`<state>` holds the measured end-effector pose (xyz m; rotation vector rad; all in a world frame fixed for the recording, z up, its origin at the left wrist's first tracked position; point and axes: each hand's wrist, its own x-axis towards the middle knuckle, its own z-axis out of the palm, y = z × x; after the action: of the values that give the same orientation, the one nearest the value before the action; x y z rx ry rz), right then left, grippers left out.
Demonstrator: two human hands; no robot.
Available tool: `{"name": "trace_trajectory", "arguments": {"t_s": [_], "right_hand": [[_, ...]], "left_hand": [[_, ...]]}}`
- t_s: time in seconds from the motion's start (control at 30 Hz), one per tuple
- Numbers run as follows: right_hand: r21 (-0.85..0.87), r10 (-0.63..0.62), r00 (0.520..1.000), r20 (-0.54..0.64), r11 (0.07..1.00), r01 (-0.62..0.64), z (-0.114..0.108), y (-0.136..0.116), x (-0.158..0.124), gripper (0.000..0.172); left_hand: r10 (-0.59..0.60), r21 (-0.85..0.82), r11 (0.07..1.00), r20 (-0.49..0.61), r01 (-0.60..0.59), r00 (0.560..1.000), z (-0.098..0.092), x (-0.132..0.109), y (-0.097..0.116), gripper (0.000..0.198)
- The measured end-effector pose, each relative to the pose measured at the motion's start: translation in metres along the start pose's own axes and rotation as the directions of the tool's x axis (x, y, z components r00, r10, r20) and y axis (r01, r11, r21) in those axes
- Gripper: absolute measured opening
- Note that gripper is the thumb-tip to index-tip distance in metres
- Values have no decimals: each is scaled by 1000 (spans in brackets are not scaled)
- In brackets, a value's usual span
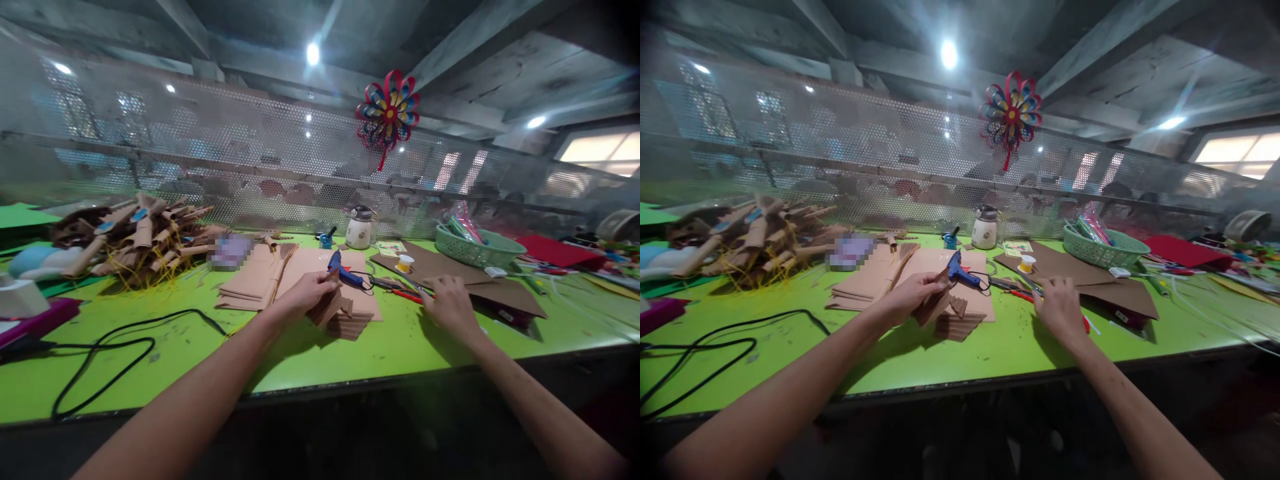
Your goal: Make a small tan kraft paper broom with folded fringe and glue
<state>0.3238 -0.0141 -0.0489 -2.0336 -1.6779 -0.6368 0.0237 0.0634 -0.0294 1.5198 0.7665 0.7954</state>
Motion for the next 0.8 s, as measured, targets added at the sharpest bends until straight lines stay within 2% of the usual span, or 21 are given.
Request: {"name": "trace_trajectory", "arguments": {"t_s": [0.03,0.07,0.13,0.23,0.33,0.5,0.6,0.7,0.8], "right_hand": [[157,-44,999,-30,986,48,-6,-16,2,28],[337,-87,996,-5,938,84,-11,-33,5,26],[648,-182,978,100,758,75,-18,-70,11,27],[836,-298,935,192,549,3,-18,-116,20,28],[914,-315,912,262,386,-129,-8,-141,29,29],[949,-360,879,312,70,-308,6,-145,39,29],[933,-368,876,311,-59,-356,11,-140,42,28],[940,-311,905,290,-82,-330,19,-133,45,25],[948,-287,910,298,-24,-318,24,-125,45,22]], "left_hand": [[-4,21,1000,13,3,1000,0,0,-1,27],[-9,34,999,28,8,1000,0,0,-1,28],[-15,45,999,67,12,998,0,-1,-1,32],[7,35,999,145,-12,989,0,-3,-1,36],[24,32,999,178,-30,984,1,-5,0,40],[85,146,984,89,-97,992,1,-5,1,41],[167,242,955,38,-171,985,1,-4,1,42],[251,338,912,-11,-233,968,2,-4,0,39],[219,335,922,-38,-194,975,3,-5,-2,36]]}}
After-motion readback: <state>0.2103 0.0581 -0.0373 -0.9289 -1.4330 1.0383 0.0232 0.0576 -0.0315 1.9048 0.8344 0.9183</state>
